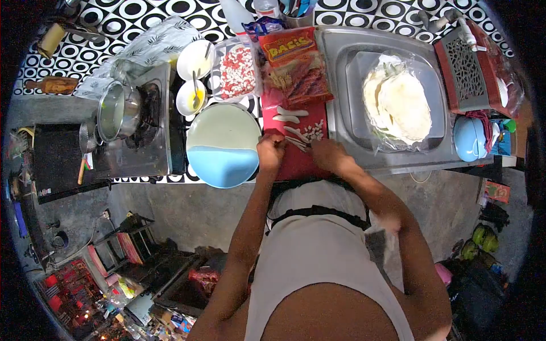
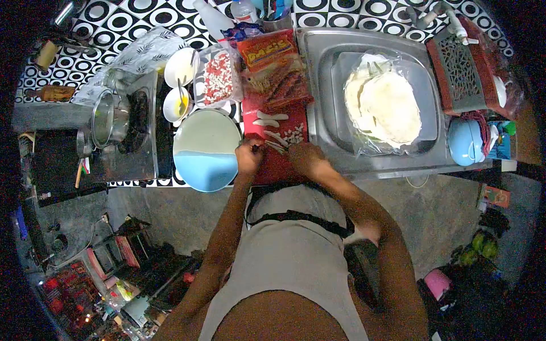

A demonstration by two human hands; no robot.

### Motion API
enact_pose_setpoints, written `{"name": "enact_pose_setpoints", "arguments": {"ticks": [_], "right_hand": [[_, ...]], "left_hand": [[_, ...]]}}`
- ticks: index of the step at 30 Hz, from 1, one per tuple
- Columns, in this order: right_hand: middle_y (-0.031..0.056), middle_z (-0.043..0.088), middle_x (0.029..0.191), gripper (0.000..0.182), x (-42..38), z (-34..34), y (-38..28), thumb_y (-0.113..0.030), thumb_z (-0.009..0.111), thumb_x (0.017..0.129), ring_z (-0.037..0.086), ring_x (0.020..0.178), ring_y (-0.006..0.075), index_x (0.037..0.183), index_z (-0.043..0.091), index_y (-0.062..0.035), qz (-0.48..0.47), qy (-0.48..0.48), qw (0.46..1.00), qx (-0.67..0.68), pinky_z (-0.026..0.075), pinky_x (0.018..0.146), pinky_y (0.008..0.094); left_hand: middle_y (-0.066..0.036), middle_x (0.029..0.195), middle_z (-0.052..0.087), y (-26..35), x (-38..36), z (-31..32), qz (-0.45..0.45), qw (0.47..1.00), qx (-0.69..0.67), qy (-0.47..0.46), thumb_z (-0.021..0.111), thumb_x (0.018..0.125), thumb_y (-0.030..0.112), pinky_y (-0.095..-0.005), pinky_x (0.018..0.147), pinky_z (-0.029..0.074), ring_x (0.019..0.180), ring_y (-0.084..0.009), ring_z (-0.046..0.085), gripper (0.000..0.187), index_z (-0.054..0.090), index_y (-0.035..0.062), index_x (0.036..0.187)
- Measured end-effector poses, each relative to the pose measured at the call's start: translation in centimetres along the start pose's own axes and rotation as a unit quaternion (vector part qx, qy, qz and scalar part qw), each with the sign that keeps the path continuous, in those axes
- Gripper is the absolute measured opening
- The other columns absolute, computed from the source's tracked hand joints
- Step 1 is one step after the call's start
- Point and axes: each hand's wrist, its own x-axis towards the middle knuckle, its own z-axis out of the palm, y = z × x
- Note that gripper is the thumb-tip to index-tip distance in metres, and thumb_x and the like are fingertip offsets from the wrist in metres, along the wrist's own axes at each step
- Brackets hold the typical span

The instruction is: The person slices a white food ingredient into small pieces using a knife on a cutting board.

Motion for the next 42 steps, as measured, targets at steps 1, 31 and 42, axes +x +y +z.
{"name": "enact_pose_setpoints", "arguments": {"ticks": [1,31,42], "right_hand": [[0.0227,0.063,0.091,0.038,0.0,0.3,0.1,-0.033,0.045,0.089,0.062,0.087,0.0375,0.092,0.063,0.0003,-0.002,0.005,1.000,0.005,0.047,0.078,0.0464],[0.0182,0.065,0.082,0.023,-0.4,2.1,0.4,-0.014,0.045,0.083,0.065,0.081,0.0324,0.084,0.064,-0.0011,-0.068,0.100,0.990,-0.074,0.053,0.067,0.0412],[0.0194,0.065,0.081,0.024,-1.0,0.4,0.5,-0.015,0.046,0.082,0.065,0.076,0.0341,0.083,0.066,-0.0031,-0.043,0.052,0.996,-0.064,0.053,0.065,0.0430]], "left_hand": [[-0.016,0.076,0.061,0.2,0.0,0.0,-0.004,1.000,-0.003,0.005,0.068,0.065,0.006,-0.0374,0.065,0.049,0.071,-0.0315,0.060,0.012,0.066,0.0062,0.077],[-0.011,0.094,0.058,1.9,1.5,-1.3,0.117,0.981,0.009,-0.152,0.065,0.061,-0.002,-0.0367,0.083,0.046,0.093,-0.0306,0.056,0.032,0.067,0.0107,0.090],[-0.012,0.097,0.060,1.2,2.0,-0.7,0.111,0.976,0.019,-0.187,0.061,0.061,-0.004,-0.0376,0.082,0.046,0.092,-0.0318,0.057,0.034,0.068,0.0111,0.091]]}}
